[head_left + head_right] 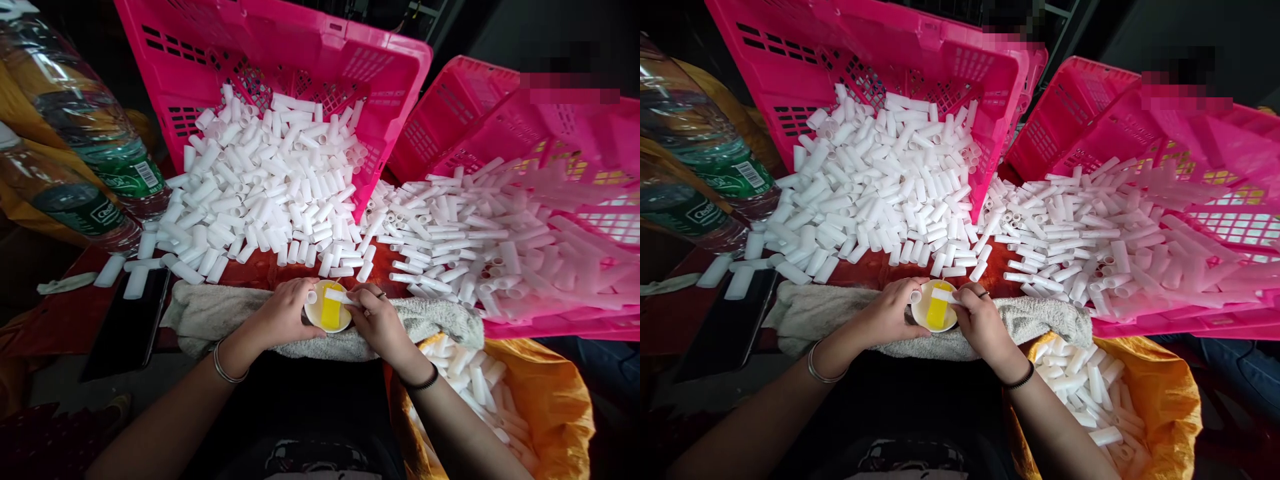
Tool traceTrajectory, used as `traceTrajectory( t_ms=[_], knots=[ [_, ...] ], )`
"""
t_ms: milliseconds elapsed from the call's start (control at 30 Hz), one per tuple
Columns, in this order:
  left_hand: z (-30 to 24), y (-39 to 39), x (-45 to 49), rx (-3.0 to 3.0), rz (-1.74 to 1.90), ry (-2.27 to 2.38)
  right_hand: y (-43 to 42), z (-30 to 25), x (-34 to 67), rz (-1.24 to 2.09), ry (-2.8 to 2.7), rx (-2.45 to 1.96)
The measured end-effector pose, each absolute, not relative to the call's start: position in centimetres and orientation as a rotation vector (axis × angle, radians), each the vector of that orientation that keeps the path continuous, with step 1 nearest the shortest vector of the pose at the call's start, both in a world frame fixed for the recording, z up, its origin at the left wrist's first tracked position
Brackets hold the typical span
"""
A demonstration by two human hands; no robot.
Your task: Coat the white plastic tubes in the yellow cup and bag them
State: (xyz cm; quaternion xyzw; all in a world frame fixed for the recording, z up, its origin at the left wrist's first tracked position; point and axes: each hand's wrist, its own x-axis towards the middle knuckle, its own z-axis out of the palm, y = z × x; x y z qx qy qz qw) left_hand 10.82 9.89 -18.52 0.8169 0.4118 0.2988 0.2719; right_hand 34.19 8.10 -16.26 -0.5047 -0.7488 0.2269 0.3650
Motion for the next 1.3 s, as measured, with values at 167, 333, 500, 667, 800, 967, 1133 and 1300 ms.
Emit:
traceTrajectory(
  t_ms=[167,333,500,667,800,967,1133,1300],
  knots=[
    [-18.4,9.8,10.8,2.149,0.802,1.13,8.3,-16.2,34.5,0.889,-1.832,-1.456],
    [-18.4,9.8,10.8,2.134,0.802,1.12,8.5,-16.5,34.7,0.514,-1.995,-1.227],
    [-18.6,9.7,10.8,2.145,0.807,1.133,8.5,-16.8,34.8,0.755,-1.888,-1.335],
    [-18.6,9.7,10.8,2.17,0.829,1.136,8.4,-17.0,36.3,0.231,-2.207,-1.119],
    [-18.2,9.6,10.8,2.184,0.815,1.141,8.0,-17.7,37.9,-0.043,-2.384,-0.976],
    [-18.3,9.6,10.7,2.203,0.785,1.141,7.8,-16.7,38.6,-0.245,-2.484,-0.826],
    [-17.4,9.5,10.3,2.258,0.941,1.157,7.0,-14.2,38.2,-0.112,-2.309,-0.901],
    [-14.0,8.3,10.6,2.321,0.876,1.042,5.0,-12.5,35.8,0.481,-1.823,-1.088]
  ],
)
